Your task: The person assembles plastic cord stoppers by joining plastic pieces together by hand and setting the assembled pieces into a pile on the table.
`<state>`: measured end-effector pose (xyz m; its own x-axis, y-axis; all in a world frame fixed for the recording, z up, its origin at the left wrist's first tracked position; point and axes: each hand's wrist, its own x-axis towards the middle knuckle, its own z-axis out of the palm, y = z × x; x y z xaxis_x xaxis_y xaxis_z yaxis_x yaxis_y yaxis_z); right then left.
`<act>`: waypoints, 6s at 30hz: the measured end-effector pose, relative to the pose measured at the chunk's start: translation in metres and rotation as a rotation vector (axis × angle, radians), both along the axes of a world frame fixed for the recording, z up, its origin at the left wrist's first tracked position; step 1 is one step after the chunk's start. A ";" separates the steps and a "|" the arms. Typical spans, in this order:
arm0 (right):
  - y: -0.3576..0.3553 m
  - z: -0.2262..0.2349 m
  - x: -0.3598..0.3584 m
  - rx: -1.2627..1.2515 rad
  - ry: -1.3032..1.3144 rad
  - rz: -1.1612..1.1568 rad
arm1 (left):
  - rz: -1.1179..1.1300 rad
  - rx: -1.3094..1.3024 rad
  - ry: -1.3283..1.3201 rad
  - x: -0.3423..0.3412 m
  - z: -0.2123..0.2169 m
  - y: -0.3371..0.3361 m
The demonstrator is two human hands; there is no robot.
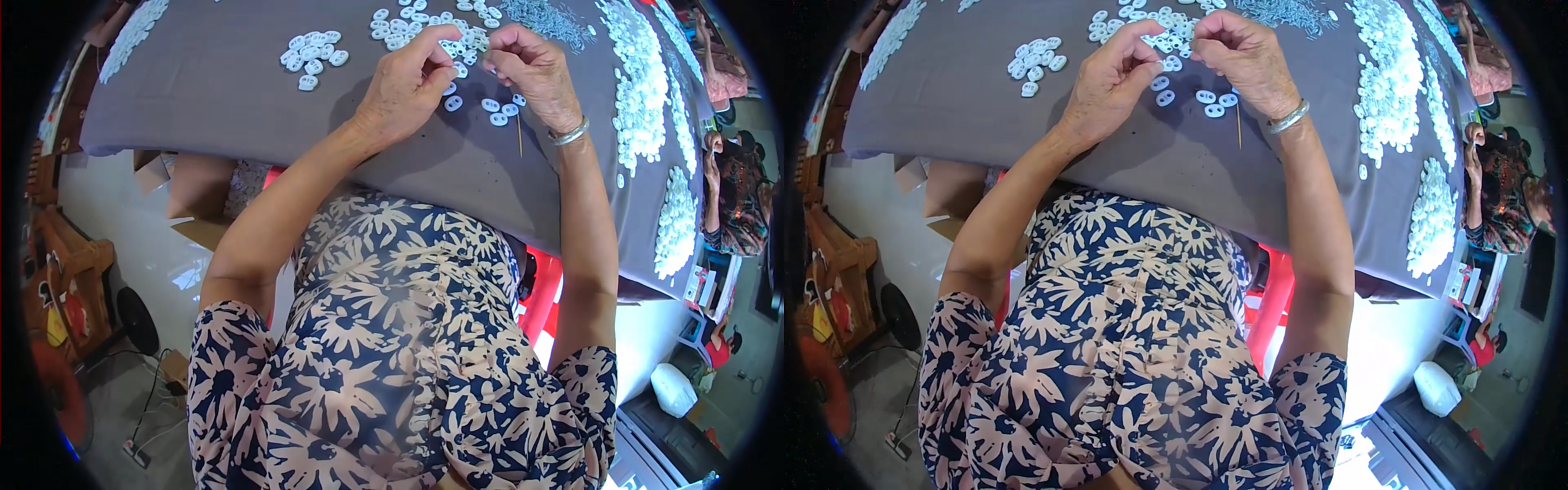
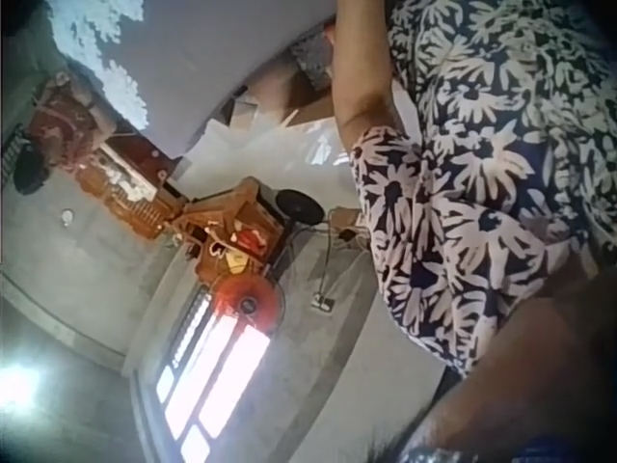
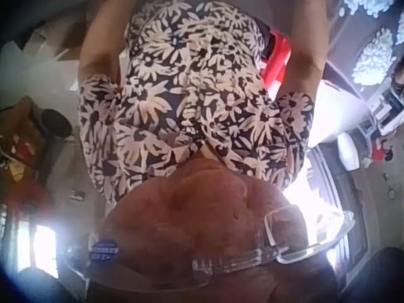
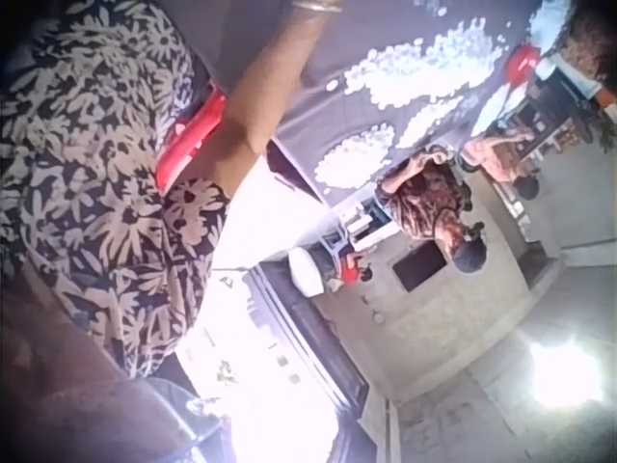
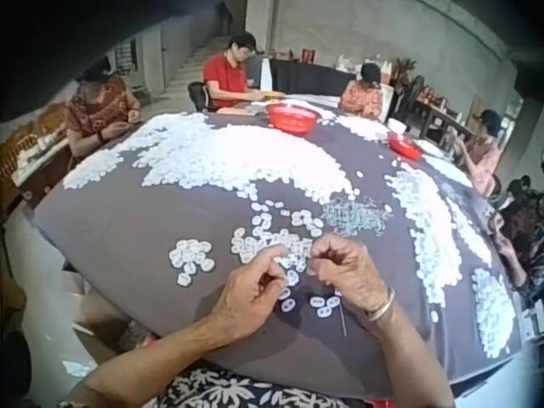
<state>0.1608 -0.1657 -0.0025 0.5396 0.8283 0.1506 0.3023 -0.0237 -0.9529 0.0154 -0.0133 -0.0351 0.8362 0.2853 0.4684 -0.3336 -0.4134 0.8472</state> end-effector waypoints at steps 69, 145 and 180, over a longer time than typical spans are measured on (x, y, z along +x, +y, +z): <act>0.005 0.007 -0.028 -0.177 -0.612 0.027 | 0.000 -0.018 0.073 -0.004 0.016 -0.007; -0.055 -0.001 -0.010 -0.199 -0.697 0.024 | -0.020 -0.047 0.059 -0.001 0.002 0.000; -0.040 0.004 -0.032 -0.302 -0.902 -0.116 | -0.011 -0.056 0.076 -0.003 0.003 -0.001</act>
<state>0.1292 -0.2055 0.0015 0.4059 0.8490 0.3384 0.8996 -0.3059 -0.3116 0.0126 -0.0140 -0.0322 0.8719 0.2999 0.3871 -0.2719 -0.3609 0.8921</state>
